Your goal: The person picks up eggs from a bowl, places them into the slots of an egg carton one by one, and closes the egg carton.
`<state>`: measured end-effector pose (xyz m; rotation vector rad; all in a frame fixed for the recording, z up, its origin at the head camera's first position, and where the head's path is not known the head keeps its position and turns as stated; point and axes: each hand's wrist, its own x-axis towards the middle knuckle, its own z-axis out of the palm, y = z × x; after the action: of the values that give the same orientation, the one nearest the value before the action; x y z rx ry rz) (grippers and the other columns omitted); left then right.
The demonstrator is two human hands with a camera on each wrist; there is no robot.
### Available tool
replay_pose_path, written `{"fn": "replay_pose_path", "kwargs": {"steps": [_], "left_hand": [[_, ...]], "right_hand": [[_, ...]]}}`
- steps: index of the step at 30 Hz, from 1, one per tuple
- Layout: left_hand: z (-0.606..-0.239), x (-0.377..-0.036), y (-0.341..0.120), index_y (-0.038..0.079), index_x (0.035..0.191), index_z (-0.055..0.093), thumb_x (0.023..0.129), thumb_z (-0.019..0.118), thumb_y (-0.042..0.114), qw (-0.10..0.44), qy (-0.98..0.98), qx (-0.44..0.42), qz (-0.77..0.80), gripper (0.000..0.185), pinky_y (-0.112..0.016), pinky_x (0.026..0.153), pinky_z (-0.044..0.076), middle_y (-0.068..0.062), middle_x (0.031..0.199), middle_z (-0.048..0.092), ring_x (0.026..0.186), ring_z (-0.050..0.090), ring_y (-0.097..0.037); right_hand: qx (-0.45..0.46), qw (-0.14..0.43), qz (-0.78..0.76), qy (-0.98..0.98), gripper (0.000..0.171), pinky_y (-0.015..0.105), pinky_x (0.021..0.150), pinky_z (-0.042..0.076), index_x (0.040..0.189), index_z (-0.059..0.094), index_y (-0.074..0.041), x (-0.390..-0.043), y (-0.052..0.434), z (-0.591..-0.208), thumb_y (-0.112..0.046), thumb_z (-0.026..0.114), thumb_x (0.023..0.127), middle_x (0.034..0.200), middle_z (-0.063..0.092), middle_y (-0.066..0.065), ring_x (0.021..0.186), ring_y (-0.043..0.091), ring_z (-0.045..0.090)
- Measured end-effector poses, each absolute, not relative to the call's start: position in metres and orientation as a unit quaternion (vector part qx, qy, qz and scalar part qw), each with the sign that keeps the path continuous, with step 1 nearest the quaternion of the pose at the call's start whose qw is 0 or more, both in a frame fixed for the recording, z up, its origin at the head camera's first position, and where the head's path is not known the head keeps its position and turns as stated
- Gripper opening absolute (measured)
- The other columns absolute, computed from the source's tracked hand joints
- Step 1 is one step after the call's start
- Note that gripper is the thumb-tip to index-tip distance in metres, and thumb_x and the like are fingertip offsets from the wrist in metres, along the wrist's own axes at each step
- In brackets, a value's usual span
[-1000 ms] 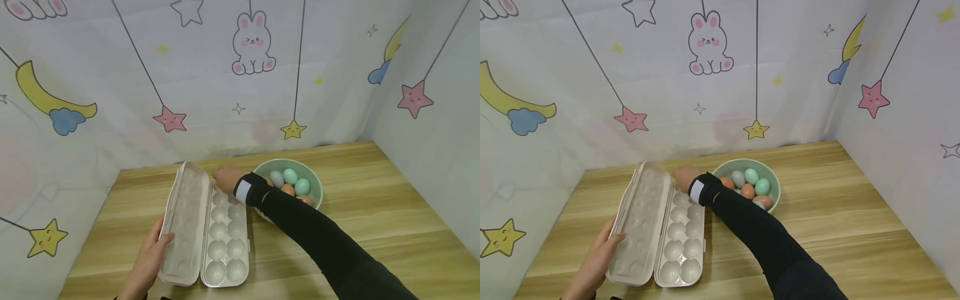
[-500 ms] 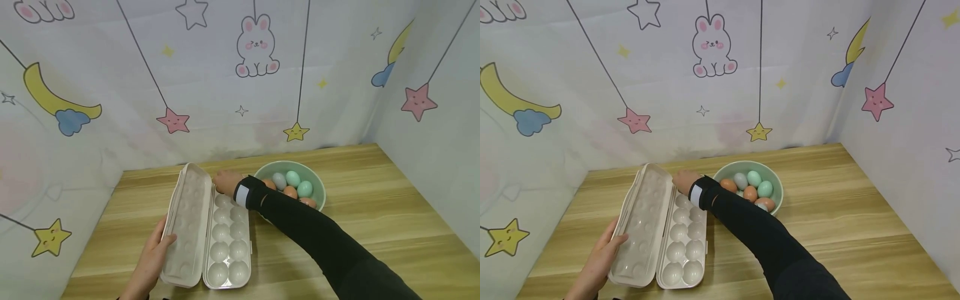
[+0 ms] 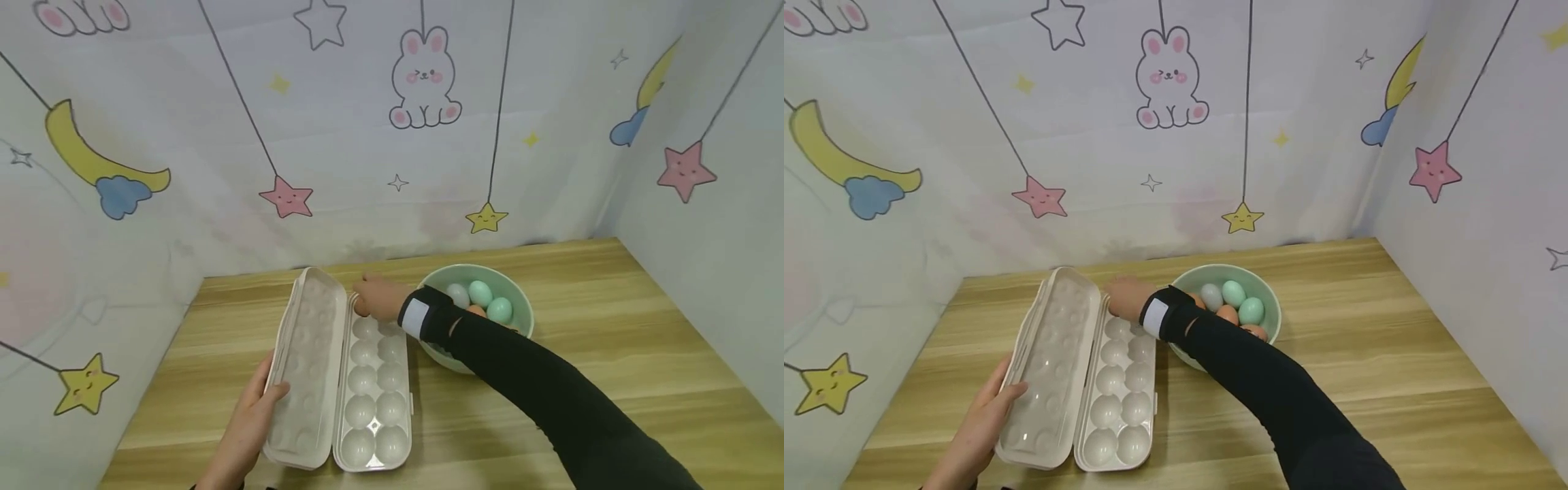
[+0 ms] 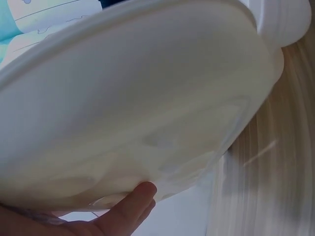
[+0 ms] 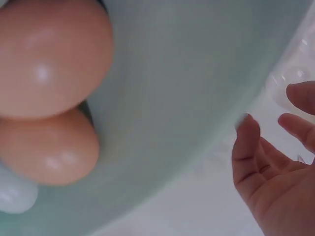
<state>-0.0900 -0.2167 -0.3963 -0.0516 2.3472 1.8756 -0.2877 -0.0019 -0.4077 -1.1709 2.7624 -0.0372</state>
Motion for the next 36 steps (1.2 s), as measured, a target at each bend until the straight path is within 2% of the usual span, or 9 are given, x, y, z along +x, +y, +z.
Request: {"fn": "replay_pose_path", "kwargs": {"steps": [6,11,15,17,20,24,27,31,36], "left_hand": [[-0.393,-0.088,-0.220,0.008,0.151,0.018,0.097,0.036,0.005,0.064,0.792,-0.042,0.606,0.057,-0.025,0.080,0.046,-0.018,0.150,0.024,0.118,0.041,-0.027],[-0.388,-0.091,-0.223,0.008,0.150,0.019,0.098,0.035,0.005,0.054,0.796,-0.031,0.603,0.055,-0.022,0.080,0.045,-0.017,0.149,0.025,0.116,0.042,-0.021],[-0.389,-0.093,-0.223,0.008,0.150,0.019,0.098,0.034,0.004,0.051,0.789,-0.020,0.611,0.055,-0.020,0.080,0.044,-0.019,0.147,0.027,0.111,0.045,-0.008],[-0.391,-0.093,-0.222,0.008,0.151,0.017,0.098,0.034,0.004,0.053,0.787,-0.022,0.614,0.056,-0.020,0.080,0.044,-0.020,0.148,0.025,0.107,0.046,-0.002],[-0.392,-0.094,-0.222,0.010,0.152,0.014,0.098,0.034,0.004,0.057,0.786,-0.028,0.615,0.058,-0.021,0.078,0.046,-0.022,0.149,0.023,0.103,0.047,0.001],[-0.393,-0.095,-0.221,0.010,0.152,0.013,0.098,0.034,0.003,0.058,0.787,-0.027,0.614,0.058,-0.019,0.079,0.045,-0.021,0.149,0.022,0.104,0.046,0.002],[-0.395,-0.094,-0.219,0.009,0.152,0.013,0.098,0.034,0.003,0.060,0.785,-0.027,0.616,0.058,-0.018,0.079,0.045,-0.020,0.149,0.022,0.104,0.045,0.002],[-0.398,-0.093,-0.217,0.009,0.152,0.013,0.098,0.034,0.004,0.070,0.782,-0.031,0.618,0.058,-0.018,0.079,0.044,-0.020,0.150,0.021,0.105,0.045,0.002],[-0.400,-0.094,-0.213,0.008,0.151,0.015,0.098,0.035,0.003,0.071,0.778,-0.026,0.623,0.057,-0.020,0.079,0.045,-0.019,0.148,0.024,0.104,0.047,0.000]], "right_hand": [[-0.321,0.101,-0.095,0.937,0.043,0.036,0.086,0.045,0.138,0.045,-0.007,-0.278,0.043,-0.370,-0.019,0.048,0.097,0.133,0.043,0.016,0.103,0.025,0.054],[-0.304,0.130,-0.099,0.939,0.041,0.041,0.096,0.040,0.134,0.048,-0.003,-0.269,0.095,-0.346,-0.020,0.047,0.097,0.134,0.047,0.016,0.117,0.028,0.049],[-0.308,0.166,-0.101,0.931,0.034,0.042,0.097,0.040,0.126,0.056,-0.001,-0.260,0.134,-0.342,-0.019,0.048,0.098,0.125,0.056,0.015,0.116,0.029,0.051],[-0.310,0.194,-0.096,0.926,0.033,0.041,0.093,0.043,0.123,0.058,-0.001,-0.251,0.147,-0.341,-0.019,0.049,0.098,0.118,0.061,0.013,0.108,0.026,0.056],[-0.296,0.243,-0.106,0.918,0.031,0.033,0.076,0.050,0.122,0.059,-0.002,-0.240,0.162,-0.342,-0.019,0.049,0.098,0.101,0.065,0.008,0.082,0.020,0.064],[-0.285,0.262,-0.106,0.916,0.027,0.024,0.058,0.046,0.113,0.062,-0.004,-0.228,0.172,-0.348,-0.023,0.056,0.095,0.078,0.062,0.000,0.058,0.011,0.057],[-0.293,0.249,-0.091,0.919,0.021,0.023,0.056,0.042,0.100,0.064,-0.006,-0.221,0.176,-0.352,-0.025,0.062,0.090,0.068,0.054,-0.004,0.059,0.008,0.048],[-0.292,0.254,-0.088,0.918,0.018,0.023,0.056,0.035,0.086,0.058,-0.010,-0.216,0.180,-0.360,-0.025,0.067,0.083,0.067,0.044,-0.005,0.060,0.010,0.041],[-0.300,0.238,-0.096,0.919,0.018,0.023,0.056,0.032,0.081,0.056,-0.008,-0.209,0.185,-0.369,-0.020,0.069,0.079,0.068,0.041,-0.004,0.061,0.010,0.038]]}}
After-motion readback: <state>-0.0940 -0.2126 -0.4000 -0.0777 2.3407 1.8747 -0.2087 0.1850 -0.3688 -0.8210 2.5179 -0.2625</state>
